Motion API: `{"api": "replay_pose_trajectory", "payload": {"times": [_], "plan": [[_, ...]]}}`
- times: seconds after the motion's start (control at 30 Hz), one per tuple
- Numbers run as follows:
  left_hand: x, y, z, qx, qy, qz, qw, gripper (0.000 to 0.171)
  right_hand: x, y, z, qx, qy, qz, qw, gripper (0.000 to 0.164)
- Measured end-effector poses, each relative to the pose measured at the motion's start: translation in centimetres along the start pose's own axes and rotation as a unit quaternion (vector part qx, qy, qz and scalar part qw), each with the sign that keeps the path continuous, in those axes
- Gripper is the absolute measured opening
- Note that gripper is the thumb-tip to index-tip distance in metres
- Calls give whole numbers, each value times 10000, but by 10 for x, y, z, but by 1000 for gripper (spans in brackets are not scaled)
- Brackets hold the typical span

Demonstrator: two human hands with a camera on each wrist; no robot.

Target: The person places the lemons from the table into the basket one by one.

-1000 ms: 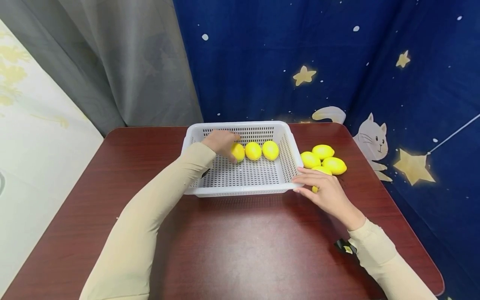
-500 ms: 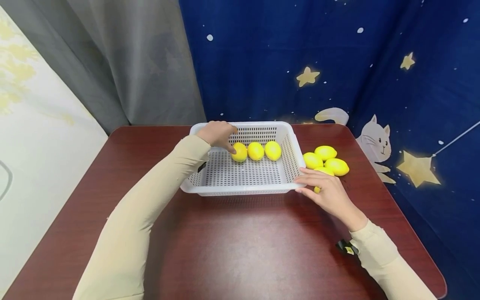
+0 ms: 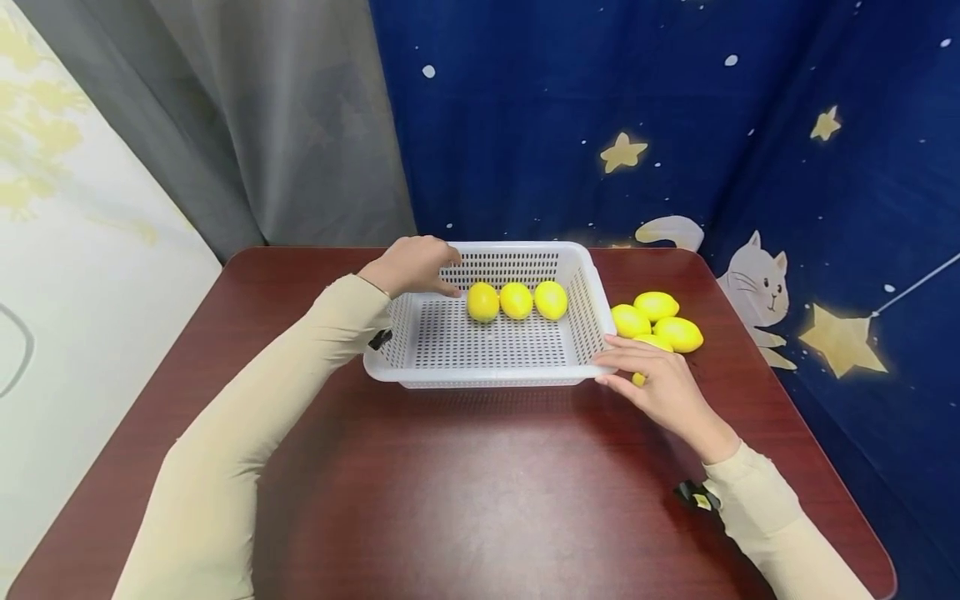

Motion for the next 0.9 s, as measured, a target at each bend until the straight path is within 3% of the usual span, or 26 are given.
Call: {"api": "replay_pose_trajectory", "payload": {"times": [0.27,0.6,0.9], "plan": [[-7,13,-24,-155,-296,-224,9992,53,-1,2,1,-54,-63,-16,10000,39],[-11,23,-48,-259,-654,-107,9975,50,-1,2,0,-63,-98,-81,9999,40],[-10,30,-59,-349,-669,-29,9971,50,-1,4,1,-172,-118,-94,9997,40]]}}
Point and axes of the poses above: each hand's wrist, its own z-axis towards the middle knuckle, its own x-axis out of the palm, y = z × x, the point moved 3 cm from there along z, towards the middle knuckle, and after that the axes turned 4 degrees about x, right-handed, at the moved point
